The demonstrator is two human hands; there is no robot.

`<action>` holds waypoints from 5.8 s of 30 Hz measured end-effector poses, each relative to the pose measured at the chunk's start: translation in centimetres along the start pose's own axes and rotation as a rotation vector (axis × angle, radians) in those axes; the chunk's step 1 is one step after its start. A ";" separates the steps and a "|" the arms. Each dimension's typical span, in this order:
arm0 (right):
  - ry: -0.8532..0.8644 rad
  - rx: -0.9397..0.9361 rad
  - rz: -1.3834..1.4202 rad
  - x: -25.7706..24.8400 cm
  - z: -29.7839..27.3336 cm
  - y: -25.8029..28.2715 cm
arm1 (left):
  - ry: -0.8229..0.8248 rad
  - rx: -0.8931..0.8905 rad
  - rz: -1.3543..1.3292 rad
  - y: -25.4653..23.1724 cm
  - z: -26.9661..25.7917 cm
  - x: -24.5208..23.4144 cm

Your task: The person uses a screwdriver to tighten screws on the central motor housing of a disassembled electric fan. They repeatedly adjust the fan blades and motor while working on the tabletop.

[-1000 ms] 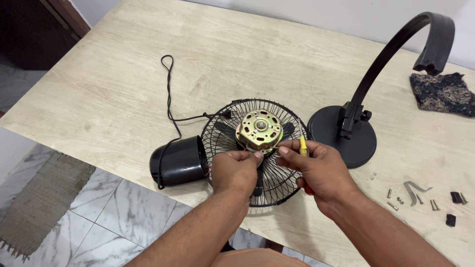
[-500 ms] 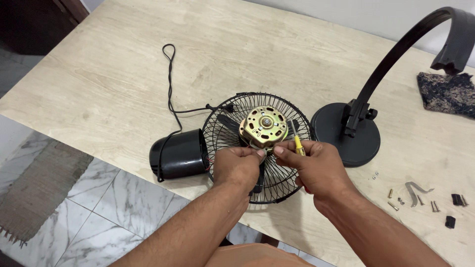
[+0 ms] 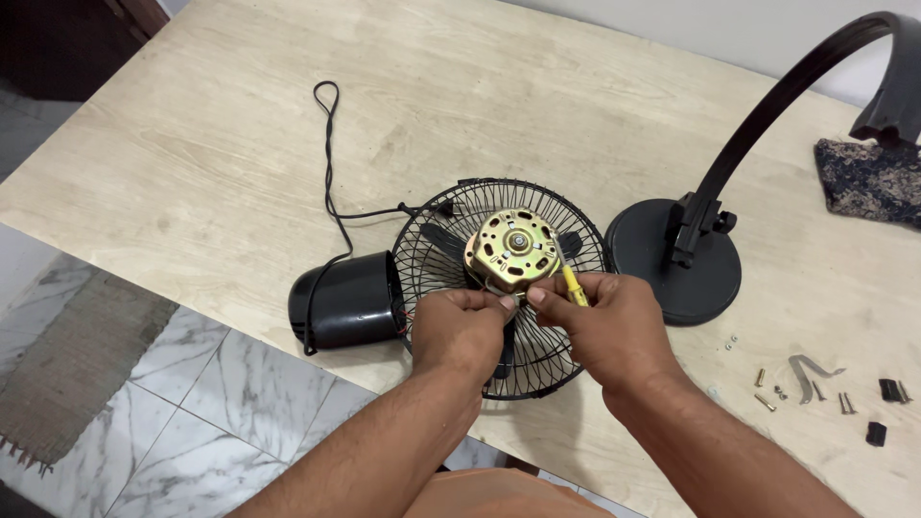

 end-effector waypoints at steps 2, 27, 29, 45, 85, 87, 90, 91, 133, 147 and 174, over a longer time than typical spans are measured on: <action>-0.020 -0.009 -0.034 0.1 0.0 0.1 | -0.003 0.004 -0.003 0.2 0.4 0.0; 0.075 0.504 0.516 2.5 -0.3 -1.9 | 0.207 -0.179 -0.190 1.5 1.9 -0.8; 0.058 0.534 0.578 2.3 -0.2 -2.2 | 0.216 -0.158 -0.162 1.3 2.0 -0.8; 0.115 0.591 0.722 3.8 -0.3 -2.8 | 0.130 -0.175 -0.065 -0.2 2.1 -0.5; 0.147 0.427 0.722 2.9 3.2 -2.7 | 0.215 -0.202 0.006 -2.5 4.2 -2.1; 0.125 0.441 0.749 3.1 2.9 -2.6 | 0.222 -0.201 -0.019 -2.5 4.0 -2.1; 0.103 0.431 0.776 3.6 2.3 -2.5 | 0.181 -0.146 0.072 -3.2 3.4 -2.0; 0.101 0.418 0.755 3.8 2.1 -2.5 | 0.121 -0.020 0.305 -3.8 3.1 -2.3; -0.071 0.215 0.536 2.1 2.5 -1.0 | 0.184 0.971 1.118 -9.6 4.4 0.5; 0.037 0.389 0.653 2.7 1.2 -1.5 | 0.514 0.975 0.957 -8.9 5.8 -0.7; 0.000 0.391 0.603 2.3 1.8 -2.6 | 0.208 0.585 1.004 -7.9 3.2 1.8</action>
Point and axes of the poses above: each hand's wrist, its own z-axis towards the middle knuckle, its own x-axis out of the palm, y = z × x, the point moved 3 cm from there along z, towards the middle knuckle, and after that the axes turned 2 degrees about x, right-handed, at the moved point
